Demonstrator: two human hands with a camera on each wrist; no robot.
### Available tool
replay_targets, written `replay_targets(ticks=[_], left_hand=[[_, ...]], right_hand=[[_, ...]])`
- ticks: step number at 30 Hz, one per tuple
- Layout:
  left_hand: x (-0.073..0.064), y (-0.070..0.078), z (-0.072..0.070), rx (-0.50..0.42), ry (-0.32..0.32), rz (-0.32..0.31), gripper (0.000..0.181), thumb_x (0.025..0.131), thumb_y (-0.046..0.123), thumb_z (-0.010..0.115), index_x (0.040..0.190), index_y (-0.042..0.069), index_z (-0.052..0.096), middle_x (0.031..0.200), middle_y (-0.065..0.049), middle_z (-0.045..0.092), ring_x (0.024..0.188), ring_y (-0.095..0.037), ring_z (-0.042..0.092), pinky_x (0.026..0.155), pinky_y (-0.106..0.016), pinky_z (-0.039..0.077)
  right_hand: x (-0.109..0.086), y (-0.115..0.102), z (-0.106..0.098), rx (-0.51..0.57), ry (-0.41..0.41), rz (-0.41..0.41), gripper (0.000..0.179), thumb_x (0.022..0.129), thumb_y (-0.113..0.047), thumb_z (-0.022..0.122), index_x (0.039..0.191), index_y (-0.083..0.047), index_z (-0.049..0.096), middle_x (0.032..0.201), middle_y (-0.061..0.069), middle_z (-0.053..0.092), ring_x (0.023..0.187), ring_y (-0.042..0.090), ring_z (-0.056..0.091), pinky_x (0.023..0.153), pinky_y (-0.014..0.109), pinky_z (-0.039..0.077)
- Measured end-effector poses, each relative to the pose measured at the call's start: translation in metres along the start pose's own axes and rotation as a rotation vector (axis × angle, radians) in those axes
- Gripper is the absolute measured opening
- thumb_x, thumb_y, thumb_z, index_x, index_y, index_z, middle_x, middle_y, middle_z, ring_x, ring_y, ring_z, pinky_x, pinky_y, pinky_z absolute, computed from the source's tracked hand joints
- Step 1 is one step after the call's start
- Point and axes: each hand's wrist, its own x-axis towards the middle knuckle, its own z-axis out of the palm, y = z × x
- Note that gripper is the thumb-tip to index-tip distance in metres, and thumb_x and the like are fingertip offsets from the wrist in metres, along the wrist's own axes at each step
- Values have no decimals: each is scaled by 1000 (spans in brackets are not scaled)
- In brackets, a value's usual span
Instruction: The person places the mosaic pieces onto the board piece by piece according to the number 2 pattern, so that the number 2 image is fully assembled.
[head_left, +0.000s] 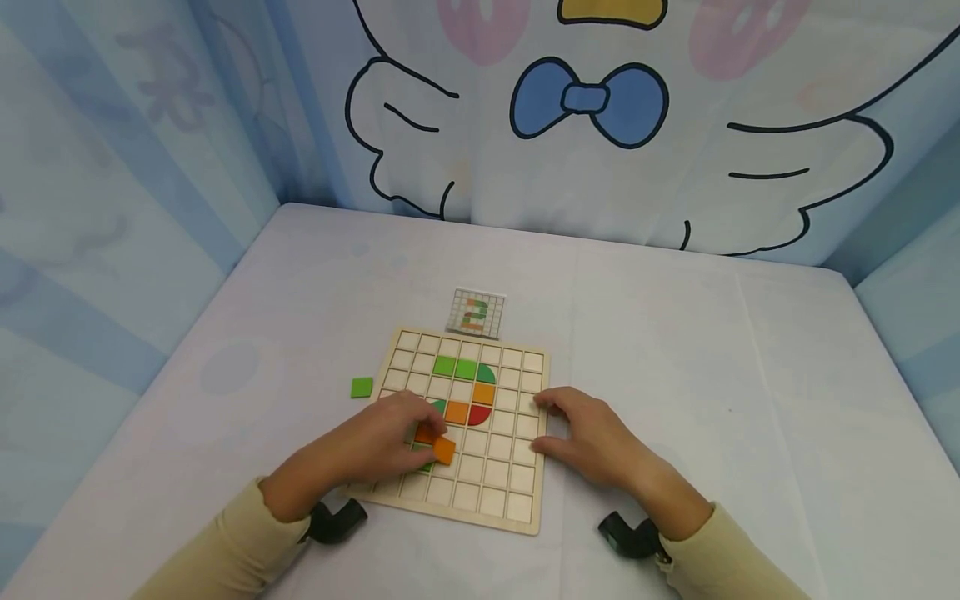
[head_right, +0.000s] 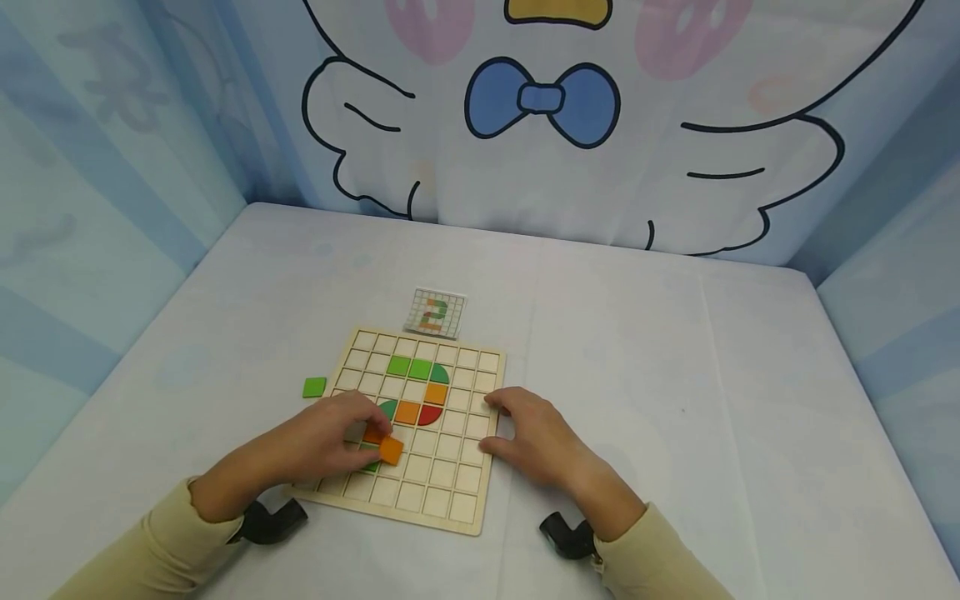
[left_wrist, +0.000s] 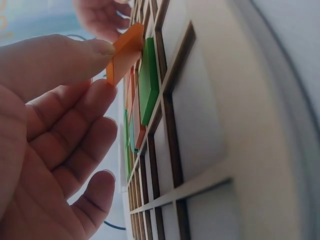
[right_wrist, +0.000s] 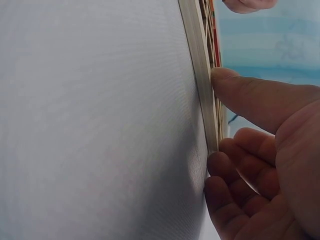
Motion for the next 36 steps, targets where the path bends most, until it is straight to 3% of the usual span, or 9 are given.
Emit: replay_targets(ticks=[6,30,36], left_hand=[[-1,3,1,-10,-24,-22,17,85,15,80,99,15,71,93,11,61,90,-11,54,85,-34,51],[-4,1,11,7,-30,28,16,86,13,77,100,16,70,95,13,61,93,-11,52,89,-37,47],[-4,2,6,-15,-26,-18,24,85,17,80,106,14,71,100,10,62,97,-12,54,91,-38,48]], right_hand=[[0,0,0,-2,-3,6,53,87,-20,79,131,0,58,125,10,62,111,25,61,97,46,48],[-1,-2,-2,-1,-2,-5,52,88,-24,78,131,-1,59,126,9,62,111,25,61,97,47,48],[-1,-1,-2,0,-1,-11,52,89,-24,78,131,-1,59,125,9,62,110,25,61,96,47,48]])
